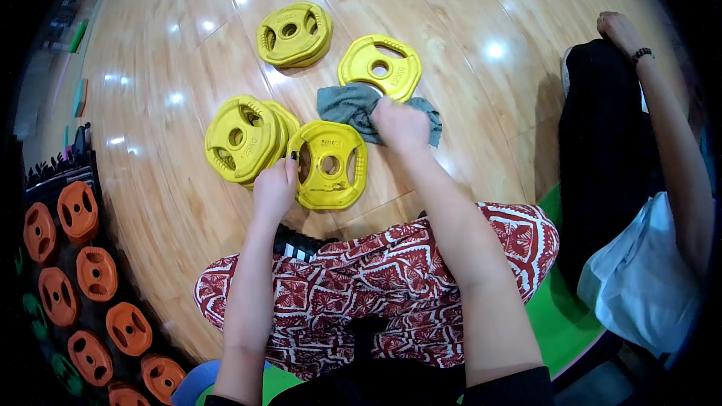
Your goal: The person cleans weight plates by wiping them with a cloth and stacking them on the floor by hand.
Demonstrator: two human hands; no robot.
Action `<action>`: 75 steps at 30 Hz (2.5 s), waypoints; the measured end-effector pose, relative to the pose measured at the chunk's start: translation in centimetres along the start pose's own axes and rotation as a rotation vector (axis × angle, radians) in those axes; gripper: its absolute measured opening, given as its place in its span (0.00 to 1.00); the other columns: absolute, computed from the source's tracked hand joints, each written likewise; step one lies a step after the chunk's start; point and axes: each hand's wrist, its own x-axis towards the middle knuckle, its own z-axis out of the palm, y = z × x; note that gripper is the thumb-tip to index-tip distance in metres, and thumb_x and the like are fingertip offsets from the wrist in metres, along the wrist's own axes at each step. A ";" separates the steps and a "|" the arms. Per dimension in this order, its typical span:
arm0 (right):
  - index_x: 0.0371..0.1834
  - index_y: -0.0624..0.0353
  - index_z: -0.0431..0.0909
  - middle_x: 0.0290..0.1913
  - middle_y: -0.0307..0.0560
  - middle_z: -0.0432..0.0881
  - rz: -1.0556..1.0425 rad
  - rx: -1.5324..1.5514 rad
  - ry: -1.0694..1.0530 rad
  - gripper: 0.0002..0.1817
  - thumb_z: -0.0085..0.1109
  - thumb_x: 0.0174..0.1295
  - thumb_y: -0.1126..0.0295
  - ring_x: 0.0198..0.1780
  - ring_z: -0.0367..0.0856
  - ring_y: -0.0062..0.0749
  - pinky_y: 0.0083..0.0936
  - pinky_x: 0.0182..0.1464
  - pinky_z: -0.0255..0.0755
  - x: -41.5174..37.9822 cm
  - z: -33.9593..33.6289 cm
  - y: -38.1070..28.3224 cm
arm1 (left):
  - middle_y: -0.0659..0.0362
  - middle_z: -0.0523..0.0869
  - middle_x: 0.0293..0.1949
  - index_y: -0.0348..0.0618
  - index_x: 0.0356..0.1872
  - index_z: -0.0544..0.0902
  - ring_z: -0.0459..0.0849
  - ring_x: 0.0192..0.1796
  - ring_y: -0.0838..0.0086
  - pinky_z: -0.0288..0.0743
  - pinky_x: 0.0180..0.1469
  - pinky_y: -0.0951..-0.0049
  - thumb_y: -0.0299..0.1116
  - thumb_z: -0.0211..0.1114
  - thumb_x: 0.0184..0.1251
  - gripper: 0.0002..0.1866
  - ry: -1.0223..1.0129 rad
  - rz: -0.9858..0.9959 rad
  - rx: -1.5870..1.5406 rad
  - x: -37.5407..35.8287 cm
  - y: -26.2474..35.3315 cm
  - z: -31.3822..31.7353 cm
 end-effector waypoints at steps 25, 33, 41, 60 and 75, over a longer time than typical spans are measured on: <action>0.26 0.57 0.73 0.26 0.50 0.81 -0.260 0.210 -0.477 0.07 0.44 0.53 0.70 0.25 0.82 0.37 0.33 0.26 0.74 -2.3 -0.7 -1.0 | 0.43 0.80 0.20 0.35 0.20 0.81 0.81 0.26 0.52 0.75 0.32 0.57 0.53 0.50 0.59 0.27 -0.041 -0.262 0.185 0.0 1.1 0.0; 0.22 0.57 0.67 0.17 0.50 0.76 -0.115 0.382 -0.177 0.10 0.47 0.56 0.64 0.19 0.77 0.44 0.36 0.18 0.70 -0.5 -3.8 -4.9 | 0.45 0.80 0.19 0.36 0.18 0.80 0.81 0.24 0.54 0.75 0.29 0.59 0.54 0.51 0.57 0.27 -0.001 -0.254 0.197 -0.3 0.4 0.7; 0.20 0.54 0.66 0.17 0.43 0.76 -0.389 0.247 -0.121 0.07 0.47 0.53 0.67 0.16 0.77 0.34 0.31 0.15 0.69 -2.2 0.0 -4.4 | 0.45 0.80 0.19 0.37 0.20 0.80 0.81 0.24 0.55 0.75 0.29 0.60 0.54 0.50 0.58 0.27 -0.002 -0.251 0.186 -0.5 0.2 1.1; 0.21 0.54 0.66 0.16 0.45 0.76 -0.354 0.131 -0.092 0.09 0.47 0.56 0.64 0.15 0.77 0.35 0.32 0.15 0.70 -0.6 -0.4 -4.2 | 0.49 0.79 0.16 0.39 0.17 0.80 0.80 0.22 0.57 0.74 0.25 0.60 0.53 0.52 0.56 0.26 0.048 -0.236 0.112 -0.5 -0.1 1.2; 0.23 0.56 0.68 0.19 0.51 0.78 -0.125 0.086 -0.206 0.11 0.44 0.60 0.63 0.21 0.79 0.43 0.37 0.21 0.73 -0.9 -2.5 -5.1 | 0.50 0.81 0.20 0.40 0.21 0.81 0.82 0.26 0.58 0.75 0.28 0.61 0.53 0.50 0.59 0.25 -0.050 -0.279 0.035 -0.2 -0.2 0.8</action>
